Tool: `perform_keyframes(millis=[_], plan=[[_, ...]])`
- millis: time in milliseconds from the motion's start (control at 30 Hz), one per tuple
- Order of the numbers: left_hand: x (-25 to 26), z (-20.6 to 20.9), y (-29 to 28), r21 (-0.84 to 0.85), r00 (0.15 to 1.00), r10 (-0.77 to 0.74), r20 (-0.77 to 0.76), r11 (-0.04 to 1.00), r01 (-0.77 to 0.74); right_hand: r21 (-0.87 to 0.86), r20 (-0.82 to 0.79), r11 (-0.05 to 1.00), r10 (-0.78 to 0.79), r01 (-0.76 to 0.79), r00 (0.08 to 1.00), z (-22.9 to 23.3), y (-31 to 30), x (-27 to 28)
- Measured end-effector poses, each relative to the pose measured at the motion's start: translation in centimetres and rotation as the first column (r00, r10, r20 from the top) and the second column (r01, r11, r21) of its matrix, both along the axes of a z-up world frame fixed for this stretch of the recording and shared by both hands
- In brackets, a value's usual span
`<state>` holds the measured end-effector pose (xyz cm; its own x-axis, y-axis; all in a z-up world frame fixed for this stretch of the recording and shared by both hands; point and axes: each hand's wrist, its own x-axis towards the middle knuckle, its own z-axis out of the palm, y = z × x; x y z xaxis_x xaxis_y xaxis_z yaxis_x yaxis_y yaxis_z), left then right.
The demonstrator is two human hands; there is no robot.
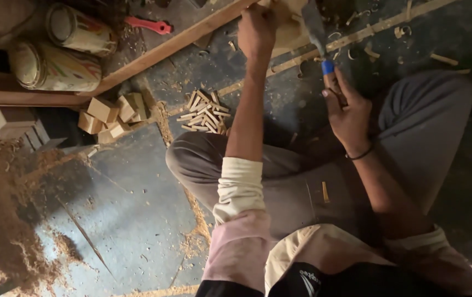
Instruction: The person whittles and shapes wooden pegs using a chisel while sitting on the floor, handling the small wooden pieces one at a time.
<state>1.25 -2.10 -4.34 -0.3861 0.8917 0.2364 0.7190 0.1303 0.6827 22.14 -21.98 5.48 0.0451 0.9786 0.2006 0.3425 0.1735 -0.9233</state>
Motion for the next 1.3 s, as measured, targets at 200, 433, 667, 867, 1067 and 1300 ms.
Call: perform_keyframes(millis=[200, 433, 667, 867, 1067, 1300], plan=[[-1.8, -0.9, 1.1, -0.142, 0.998, -0.010, 0.070, 0.990, 0.020, -0.111, 0.142, 0.992, -0.040, 0.056, 0.989, 0.4, -0.2, -0.1], [-2.2, 1.7, 1.3, -0.253, 0.992, 0.034, 0.119, 0.967, -0.003, 0.013, 0.019, 1.000, 0.024, -0.024, 1.000, -0.6, -0.4, 0.0], [-2.9, 0.0, -2.3, -0.035, 0.966, 0.157, 0.203, 0.988, -0.153, -0.470, -0.349, 0.877, -0.083, -0.098, 0.934, 2.4, -0.5, -0.5], [0.2, -0.4, -4.9, -0.389, 0.957, 0.288, 0.038, 0.886, -0.252, -0.608, -0.587, 0.735, -0.159, -0.302, 0.794, 4.0, 0.1, -3.4], [2.7, -0.2, -5.4, -0.325, 0.923, 0.362, 0.133, 0.895, -0.304, -0.613, -0.613, 0.732, -0.201, -0.299, 0.764, 3.5, 0.4, -4.8], [2.9, -0.4, -4.3, -0.321, 0.913, 0.402, 0.062, 0.874, -0.364, -0.647, -0.544, 0.723, -0.215, -0.242, 0.811, 4.3, 0.2, -5.9]])
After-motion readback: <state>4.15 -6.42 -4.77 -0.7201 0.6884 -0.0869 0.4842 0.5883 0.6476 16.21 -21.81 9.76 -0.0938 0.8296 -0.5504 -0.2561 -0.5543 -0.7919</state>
